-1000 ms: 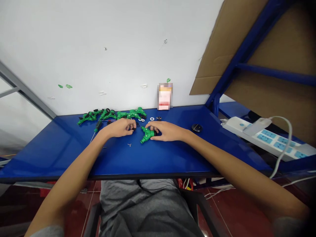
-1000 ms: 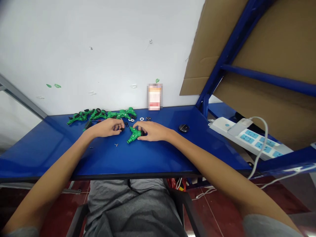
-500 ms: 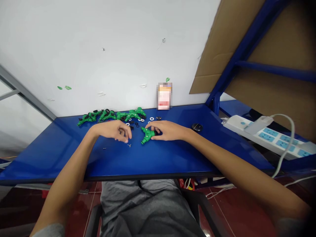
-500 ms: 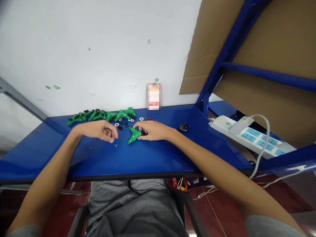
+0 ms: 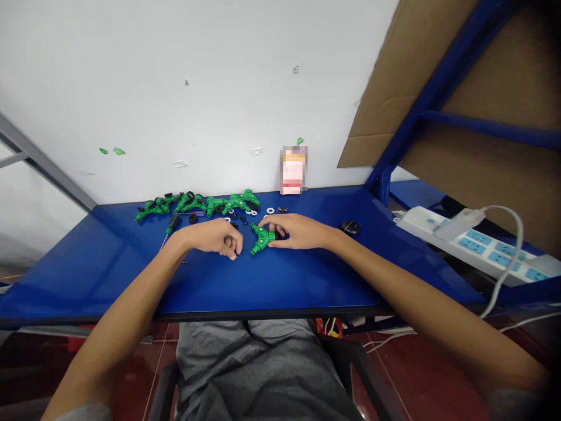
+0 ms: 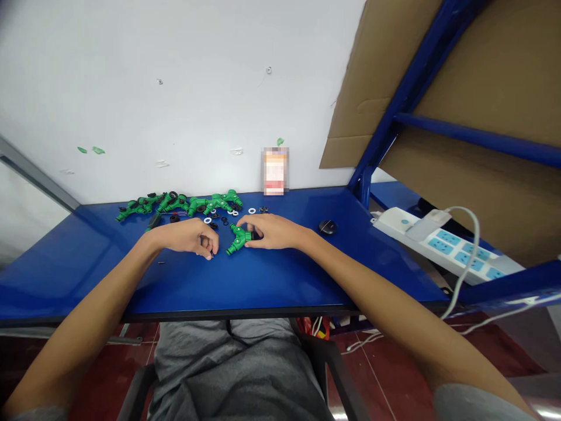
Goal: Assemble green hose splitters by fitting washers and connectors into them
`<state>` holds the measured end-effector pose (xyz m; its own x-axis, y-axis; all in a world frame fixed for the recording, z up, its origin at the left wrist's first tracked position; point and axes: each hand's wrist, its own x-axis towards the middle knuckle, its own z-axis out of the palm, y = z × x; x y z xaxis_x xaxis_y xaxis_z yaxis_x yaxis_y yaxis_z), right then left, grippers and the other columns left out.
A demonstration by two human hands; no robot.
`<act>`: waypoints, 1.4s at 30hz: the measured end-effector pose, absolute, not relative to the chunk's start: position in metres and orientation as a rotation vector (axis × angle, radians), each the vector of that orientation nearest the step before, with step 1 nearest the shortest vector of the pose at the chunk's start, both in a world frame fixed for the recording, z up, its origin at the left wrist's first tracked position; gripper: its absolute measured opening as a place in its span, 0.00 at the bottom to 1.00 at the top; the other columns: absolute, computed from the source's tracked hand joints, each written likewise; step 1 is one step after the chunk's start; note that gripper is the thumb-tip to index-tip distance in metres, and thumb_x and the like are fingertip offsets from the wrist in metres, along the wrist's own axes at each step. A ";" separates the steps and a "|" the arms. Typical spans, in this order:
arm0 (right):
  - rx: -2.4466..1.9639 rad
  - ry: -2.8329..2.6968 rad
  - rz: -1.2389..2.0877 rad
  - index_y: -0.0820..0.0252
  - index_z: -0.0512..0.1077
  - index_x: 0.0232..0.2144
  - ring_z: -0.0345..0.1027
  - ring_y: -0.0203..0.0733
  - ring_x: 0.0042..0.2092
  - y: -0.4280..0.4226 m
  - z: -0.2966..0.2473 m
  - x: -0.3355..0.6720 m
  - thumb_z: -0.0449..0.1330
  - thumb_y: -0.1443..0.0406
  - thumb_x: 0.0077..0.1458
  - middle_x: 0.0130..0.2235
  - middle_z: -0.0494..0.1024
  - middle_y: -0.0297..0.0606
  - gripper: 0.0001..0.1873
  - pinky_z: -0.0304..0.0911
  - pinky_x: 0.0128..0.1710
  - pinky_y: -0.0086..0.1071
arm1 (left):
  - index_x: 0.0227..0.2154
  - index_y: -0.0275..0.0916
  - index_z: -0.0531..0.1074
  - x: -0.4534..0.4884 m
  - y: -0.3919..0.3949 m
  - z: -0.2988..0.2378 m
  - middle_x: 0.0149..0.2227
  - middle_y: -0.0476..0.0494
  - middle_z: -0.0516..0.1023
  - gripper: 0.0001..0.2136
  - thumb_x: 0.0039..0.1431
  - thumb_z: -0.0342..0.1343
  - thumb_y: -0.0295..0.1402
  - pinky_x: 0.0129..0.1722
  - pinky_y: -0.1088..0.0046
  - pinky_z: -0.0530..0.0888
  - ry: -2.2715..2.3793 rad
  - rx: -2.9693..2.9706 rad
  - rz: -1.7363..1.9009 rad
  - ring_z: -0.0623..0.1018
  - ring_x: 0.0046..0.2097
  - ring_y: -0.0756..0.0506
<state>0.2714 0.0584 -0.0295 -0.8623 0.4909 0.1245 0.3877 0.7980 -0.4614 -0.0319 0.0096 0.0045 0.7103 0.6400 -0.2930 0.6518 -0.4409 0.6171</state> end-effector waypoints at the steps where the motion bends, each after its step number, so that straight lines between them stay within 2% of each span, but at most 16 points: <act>1: -0.681 -2.746 0.626 0.58 0.72 0.62 0.73 0.43 0.38 0.058 -0.029 0.271 0.68 0.54 0.64 0.46 0.81 0.42 0.28 0.65 0.39 0.35 | 0.37 0.41 0.84 -0.034 0.011 0.004 0.34 0.47 0.87 0.04 0.61 0.68 0.34 0.35 0.77 0.74 0.981 2.184 -0.015 0.85 0.35 0.46; 6: -0.665 -2.739 0.616 0.58 0.73 0.61 0.73 0.43 0.38 0.058 -0.029 0.272 0.68 0.54 0.64 0.46 0.81 0.42 0.27 0.64 0.38 0.35 | 0.35 0.41 0.85 -0.042 0.017 0.007 0.31 0.47 0.86 0.04 0.61 0.67 0.34 0.32 0.77 0.73 1.068 2.204 0.023 0.85 0.33 0.47; 11: -0.681 -2.744 0.626 0.57 0.72 0.62 0.73 0.43 0.38 0.058 -0.029 0.272 0.67 0.53 0.64 0.47 0.81 0.42 0.28 0.65 0.39 0.36 | 0.36 0.41 0.85 -0.046 0.019 0.008 0.35 0.46 0.88 0.04 0.61 0.67 0.34 0.35 0.78 0.75 1.113 2.218 0.023 0.87 0.38 0.45; 18: -0.705 -2.744 0.649 0.57 0.72 0.63 0.73 0.43 0.39 0.057 -0.029 0.273 0.67 0.53 0.64 0.47 0.81 0.42 0.29 0.65 0.40 0.37 | 0.39 0.39 0.82 -0.049 0.021 0.010 0.36 0.45 0.88 0.06 0.60 0.66 0.33 0.38 0.78 0.76 1.189 2.209 0.060 0.87 0.39 0.46; 24: -0.693 -2.733 0.674 0.57 0.73 0.63 0.72 0.43 0.38 0.059 -0.030 0.274 0.68 0.52 0.64 0.47 0.81 0.42 0.30 0.65 0.40 0.37 | 0.34 0.41 0.84 -0.053 0.022 0.012 0.31 0.48 0.86 0.04 0.58 0.67 0.33 0.31 0.78 0.72 1.291 2.311 -0.002 0.84 0.33 0.47; 29: -0.683 -2.737 0.688 0.56 0.73 0.63 0.72 0.43 0.39 0.060 -0.029 0.274 0.67 0.50 0.65 0.48 0.81 0.42 0.30 0.65 0.40 0.36 | 0.33 0.42 0.84 -0.053 0.022 0.011 0.32 0.48 0.87 0.03 0.57 0.65 0.30 0.33 0.77 0.71 1.205 2.317 0.054 0.84 0.33 0.47; 33: -0.685 -2.739 0.694 0.56 0.73 0.62 0.72 0.43 0.39 0.060 -0.028 0.274 0.67 0.50 0.64 0.47 0.81 0.42 0.30 0.66 0.41 0.37 | 0.31 0.41 0.81 -0.050 0.020 0.008 0.29 0.49 0.84 0.03 0.53 0.65 0.29 0.30 0.76 0.70 1.268 2.295 0.026 0.81 0.30 0.47; 39: -0.688 -2.734 0.701 0.56 0.72 0.63 0.72 0.43 0.39 0.060 -0.029 0.274 0.68 0.50 0.64 0.48 0.81 0.42 0.31 0.65 0.40 0.36 | 0.32 0.41 0.79 -0.047 0.020 0.007 0.29 0.48 0.81 0.02 0.55 0.63 0.31 0.30 0.74 0.69 1.310 2.376 0.011 0.78 0.30 0.47; 42: -0.693 -2.729 0.707 0.58 0.71 0.64 0.73 0.43 0.39 0.060 -0.030 0.274 0.68 0.49 0.64 0.47 0.81 0.42 0.33 0.65 0.40 0.36 | 0.32 0.40 0.80 -0.050 0.020 0.011 0.29 0.48 0.81 0.06 0.59 0.64 0.37 0.31 0.73 0.69 1.313 2.357 0.031 0.79 0.30 0.46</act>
<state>0.2744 0.0599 -0.0297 -0.8593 0.5001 0.1072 0.3851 0.7706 -0.5078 -0.0502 0.0205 0.0106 0.5493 0.8138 -0.1899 0.8041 -0.4529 0.3851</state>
